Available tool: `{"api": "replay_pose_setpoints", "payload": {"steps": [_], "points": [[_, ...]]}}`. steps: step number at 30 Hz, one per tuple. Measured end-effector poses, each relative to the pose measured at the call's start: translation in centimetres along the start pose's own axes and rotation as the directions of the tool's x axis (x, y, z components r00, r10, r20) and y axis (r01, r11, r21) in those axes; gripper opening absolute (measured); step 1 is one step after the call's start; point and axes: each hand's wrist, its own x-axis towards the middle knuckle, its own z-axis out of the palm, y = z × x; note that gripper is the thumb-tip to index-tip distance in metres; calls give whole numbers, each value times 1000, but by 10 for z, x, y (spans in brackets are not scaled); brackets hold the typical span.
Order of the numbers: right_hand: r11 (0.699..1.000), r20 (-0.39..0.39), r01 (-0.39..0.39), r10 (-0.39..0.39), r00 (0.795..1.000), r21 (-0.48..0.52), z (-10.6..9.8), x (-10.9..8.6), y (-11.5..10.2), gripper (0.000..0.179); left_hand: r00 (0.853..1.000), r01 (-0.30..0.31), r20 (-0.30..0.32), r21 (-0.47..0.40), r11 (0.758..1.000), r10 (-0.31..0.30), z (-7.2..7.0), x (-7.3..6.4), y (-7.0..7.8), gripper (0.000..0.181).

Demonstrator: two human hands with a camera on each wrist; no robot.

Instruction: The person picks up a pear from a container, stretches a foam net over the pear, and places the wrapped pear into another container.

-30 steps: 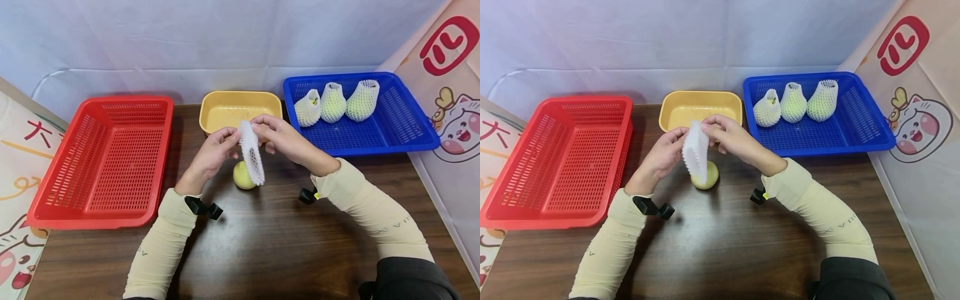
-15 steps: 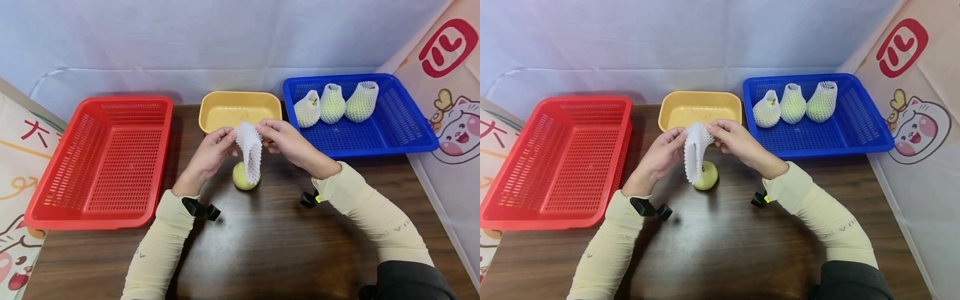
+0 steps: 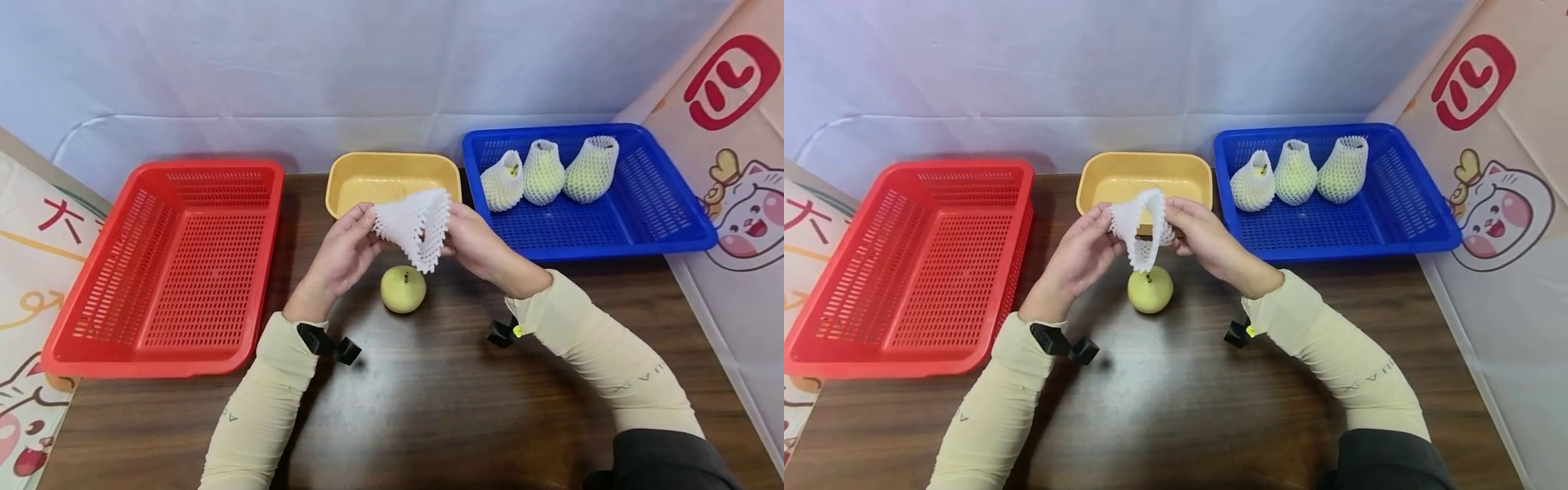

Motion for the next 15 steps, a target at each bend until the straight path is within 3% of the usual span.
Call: {"api": "replay_pose_setpoints", "payload": {"steps": [7,15], "points": [[993,13,-90,91,996,-80,1,1,-2,37,1000,-11,-1,-19,1000,11,0,0,-1,26],[989,-32,-59,56,998,-136,-3,-1,5,22,997,-17,-69,0,1000,17,4,0,-3,18]]}}
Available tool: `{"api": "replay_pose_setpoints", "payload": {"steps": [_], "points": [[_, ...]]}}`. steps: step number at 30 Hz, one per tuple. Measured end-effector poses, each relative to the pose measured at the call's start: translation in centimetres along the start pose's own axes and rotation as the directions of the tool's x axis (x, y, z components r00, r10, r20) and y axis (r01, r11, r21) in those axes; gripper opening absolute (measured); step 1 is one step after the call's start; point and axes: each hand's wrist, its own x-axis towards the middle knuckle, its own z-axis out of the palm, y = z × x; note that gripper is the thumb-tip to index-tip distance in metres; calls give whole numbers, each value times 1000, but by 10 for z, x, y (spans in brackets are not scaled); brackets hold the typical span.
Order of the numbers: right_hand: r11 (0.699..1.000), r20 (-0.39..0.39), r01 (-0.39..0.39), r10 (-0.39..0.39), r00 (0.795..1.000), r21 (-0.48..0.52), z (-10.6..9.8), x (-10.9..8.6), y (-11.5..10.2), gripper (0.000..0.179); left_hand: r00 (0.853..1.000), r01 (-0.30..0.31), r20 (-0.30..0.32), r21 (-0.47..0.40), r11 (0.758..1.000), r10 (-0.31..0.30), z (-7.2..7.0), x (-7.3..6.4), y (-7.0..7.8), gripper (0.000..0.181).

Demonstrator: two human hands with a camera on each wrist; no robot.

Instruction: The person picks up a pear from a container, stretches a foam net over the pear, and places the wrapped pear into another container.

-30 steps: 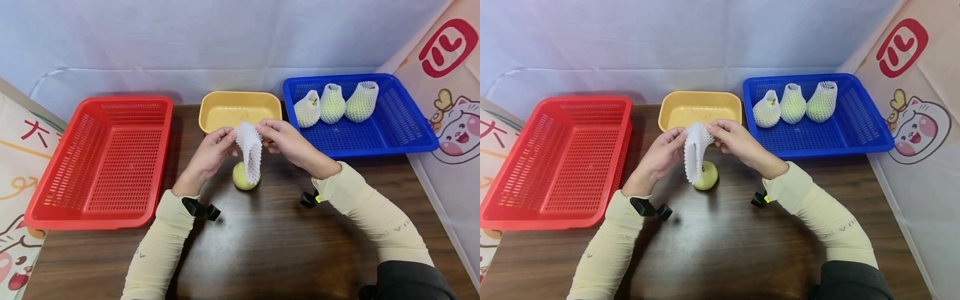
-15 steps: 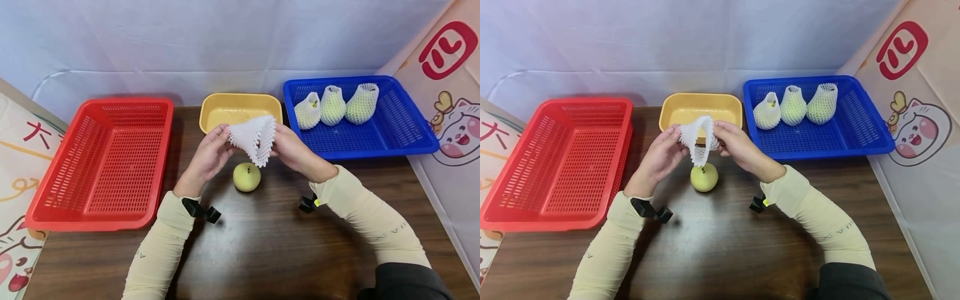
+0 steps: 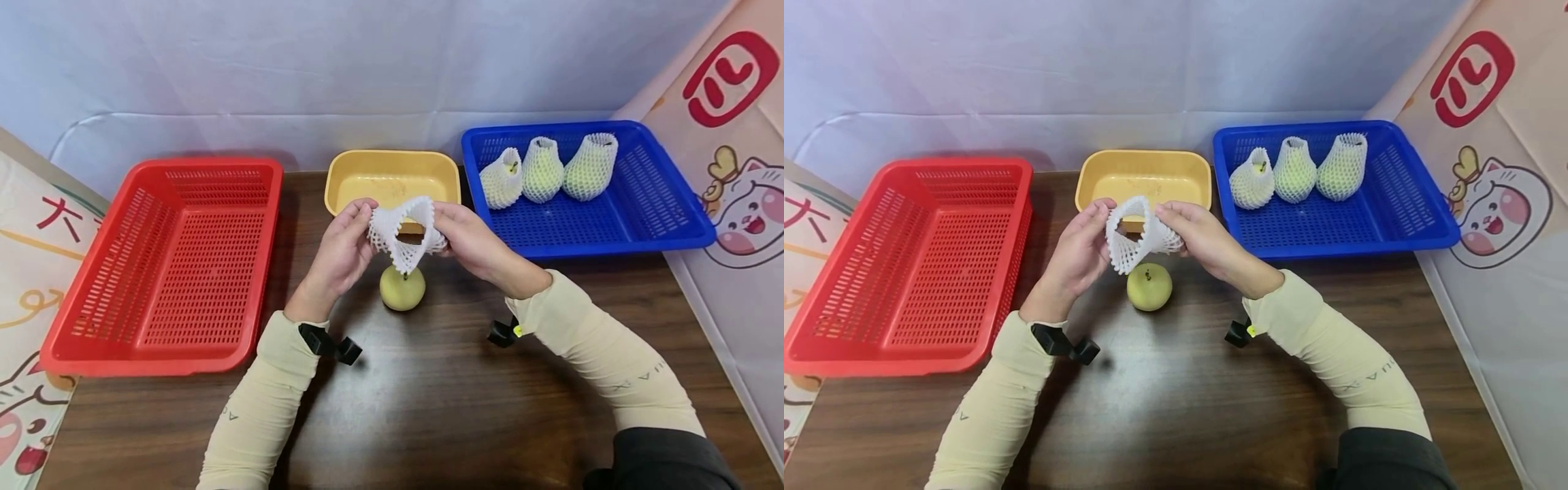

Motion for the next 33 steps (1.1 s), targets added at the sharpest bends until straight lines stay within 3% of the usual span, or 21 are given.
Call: {"api": "replay_pose_setpoints", "payload": {"steps": [6,13,25,33], "points": [[1000,-18,6,-6,1000,-12,1,-3,4,26,996,-30,-80,72,997,36,7,-3,-3,18],[999,-2,46,-46,999,-14,1,-8,12,24,988,-6,-153,127,992,26,8,-10,-7,18],[998,1,41,-41,999,-42,2,-14,37,33,983,43,-182,267,963,7,-1,-20,-18,21],[999,-32,20,-21,999,-46,8,-21,53,29,980,87,-199,322,943,-22,-9,-29,-29,22]]}}
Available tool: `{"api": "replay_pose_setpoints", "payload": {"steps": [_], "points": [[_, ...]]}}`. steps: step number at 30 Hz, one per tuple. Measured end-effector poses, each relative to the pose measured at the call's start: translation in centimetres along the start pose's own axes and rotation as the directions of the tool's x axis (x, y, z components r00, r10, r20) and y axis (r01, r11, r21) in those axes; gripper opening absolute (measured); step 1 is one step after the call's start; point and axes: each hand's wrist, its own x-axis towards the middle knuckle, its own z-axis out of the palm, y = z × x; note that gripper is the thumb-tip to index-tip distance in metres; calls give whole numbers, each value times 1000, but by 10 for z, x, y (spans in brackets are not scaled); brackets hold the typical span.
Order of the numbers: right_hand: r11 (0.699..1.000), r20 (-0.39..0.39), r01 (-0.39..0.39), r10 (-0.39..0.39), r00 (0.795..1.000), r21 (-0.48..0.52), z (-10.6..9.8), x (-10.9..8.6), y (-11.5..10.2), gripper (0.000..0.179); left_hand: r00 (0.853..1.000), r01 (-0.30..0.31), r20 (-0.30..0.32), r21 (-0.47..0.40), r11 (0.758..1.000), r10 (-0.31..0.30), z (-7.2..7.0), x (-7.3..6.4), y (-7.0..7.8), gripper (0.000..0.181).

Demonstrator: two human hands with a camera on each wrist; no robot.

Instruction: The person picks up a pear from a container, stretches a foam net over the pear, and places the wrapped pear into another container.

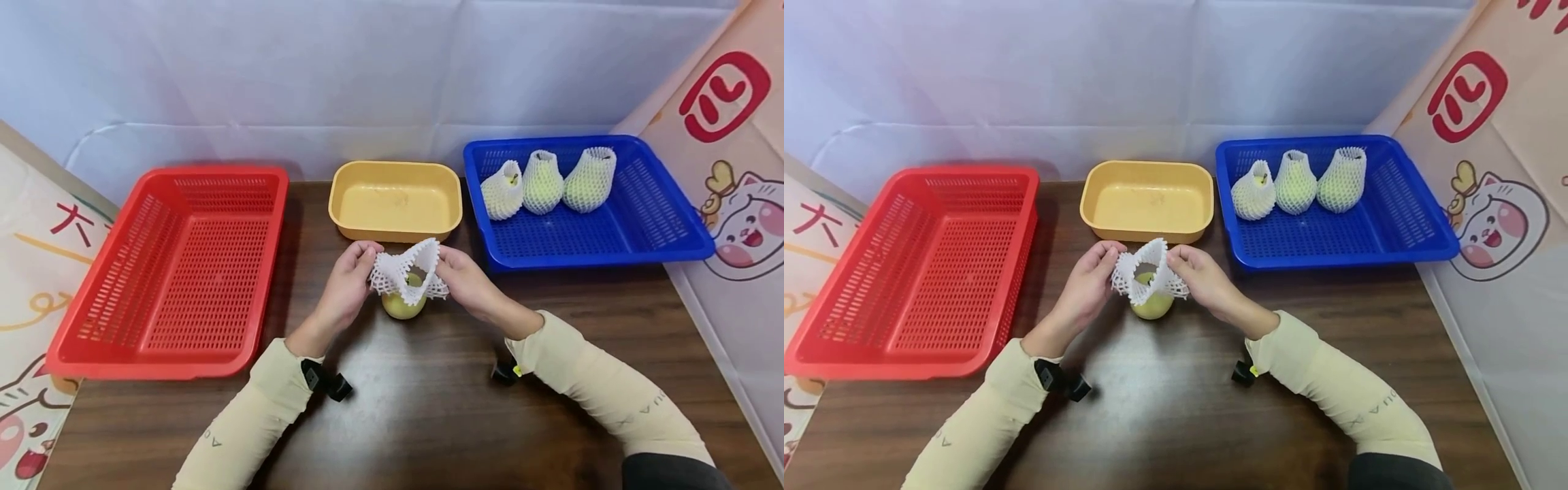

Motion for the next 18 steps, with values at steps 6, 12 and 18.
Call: {"api": "replay_pose_setpoints", "payload": {"steps": [6,12,18], "points": [[1000,12,21,-21,1000,-8,1,-1,10,29,1000,12,0,15,1000,-12,-4,-3,-9,20],[991,-31,52,-57,998,-122,1,-4,21,20,1000,8,2,62,998,-8,-8,-7,-22,22],[981,-43,68,-77,996,-182,1,-5,33,18,1000,-15,5,137,990,15,-14,-9,-33,22]]}}
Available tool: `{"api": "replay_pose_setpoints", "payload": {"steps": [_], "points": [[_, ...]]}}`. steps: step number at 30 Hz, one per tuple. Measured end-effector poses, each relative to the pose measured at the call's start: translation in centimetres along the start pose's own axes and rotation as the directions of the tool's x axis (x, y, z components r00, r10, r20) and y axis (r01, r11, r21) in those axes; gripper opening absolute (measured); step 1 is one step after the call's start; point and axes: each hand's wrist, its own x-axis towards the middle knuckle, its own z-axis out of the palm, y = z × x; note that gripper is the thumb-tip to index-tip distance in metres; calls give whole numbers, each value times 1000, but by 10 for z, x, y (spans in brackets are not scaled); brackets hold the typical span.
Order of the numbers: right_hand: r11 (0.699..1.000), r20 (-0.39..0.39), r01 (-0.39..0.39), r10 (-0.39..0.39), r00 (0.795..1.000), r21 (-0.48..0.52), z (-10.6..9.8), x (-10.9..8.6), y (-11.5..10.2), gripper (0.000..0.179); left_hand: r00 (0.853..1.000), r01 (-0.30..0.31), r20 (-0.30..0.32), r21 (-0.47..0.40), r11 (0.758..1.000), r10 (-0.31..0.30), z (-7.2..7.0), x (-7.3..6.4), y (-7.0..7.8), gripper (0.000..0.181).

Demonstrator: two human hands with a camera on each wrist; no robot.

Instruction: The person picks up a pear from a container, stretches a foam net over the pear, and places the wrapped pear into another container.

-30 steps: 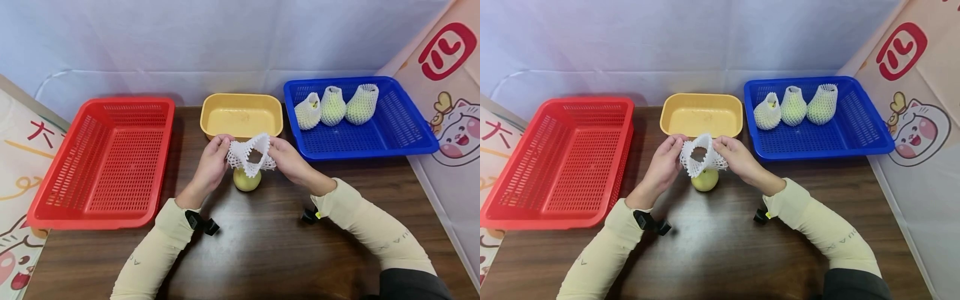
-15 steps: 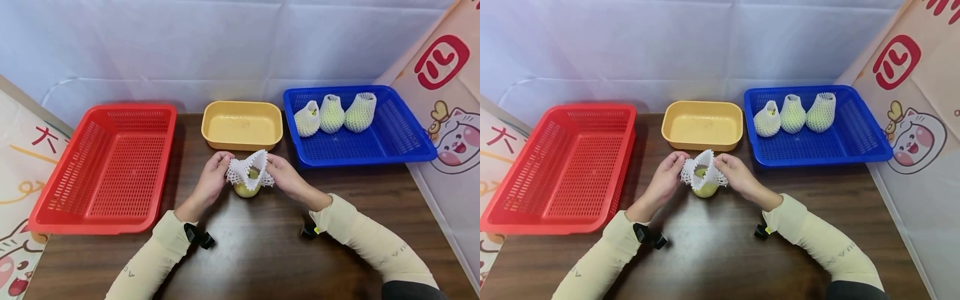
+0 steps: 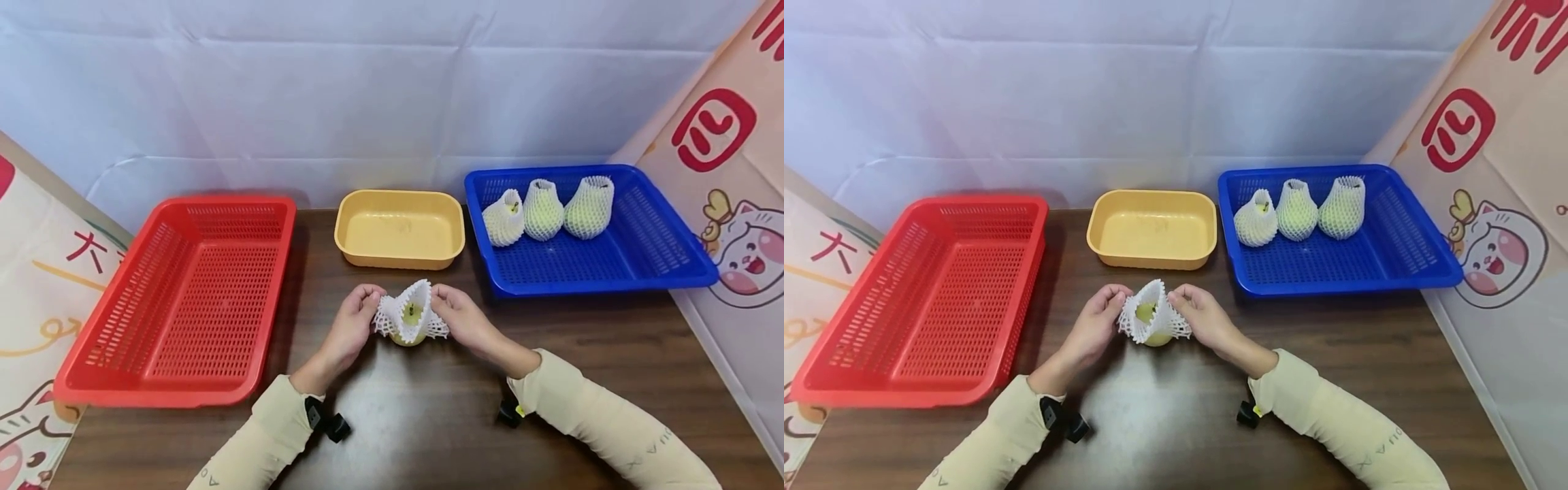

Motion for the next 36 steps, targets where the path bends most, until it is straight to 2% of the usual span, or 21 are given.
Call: {"api": "replay_pose_setpoints", "payload": {"steps": [8,15,20,23,26,31,33,36], "points": [[998,-39,-14,12,999,-64,1,-8,13,19,1000,14,24,49,999,-15,-1,-5,-17,20],[997,-68,-28,24,997,-69,4,-11,21,21,999,32,14,73,997,-33,-1,-8,-23,18],[995,-82,-4,-4,997,-98,6,-11,25,21,1000,25,13,89,996,-26,-3,-9,-27,18],[994,-89,9,-19,996,-111,7,-11,27,19,1000,1,5,127,992,-2,-3,-10,-29,17],[995,-102,9,-19,995,-101,8,-10,28,14,999,-41,-9,208,977,43,-3,-9,-30,17],[997,-103,3,-11,995,-80,9,-7,28,7,994,-87,-31,344,935,104,-2,-5,-30,15],[996,-104,12,-21,994,-89,9,-5,27,7,992,-95,-41,378,921,119,-1,-3,-28,14],[993,-126,31,-45,991,-110,8,-2,24,9,989,-111,-47,388,915,140,1,0,-25,14]]}}
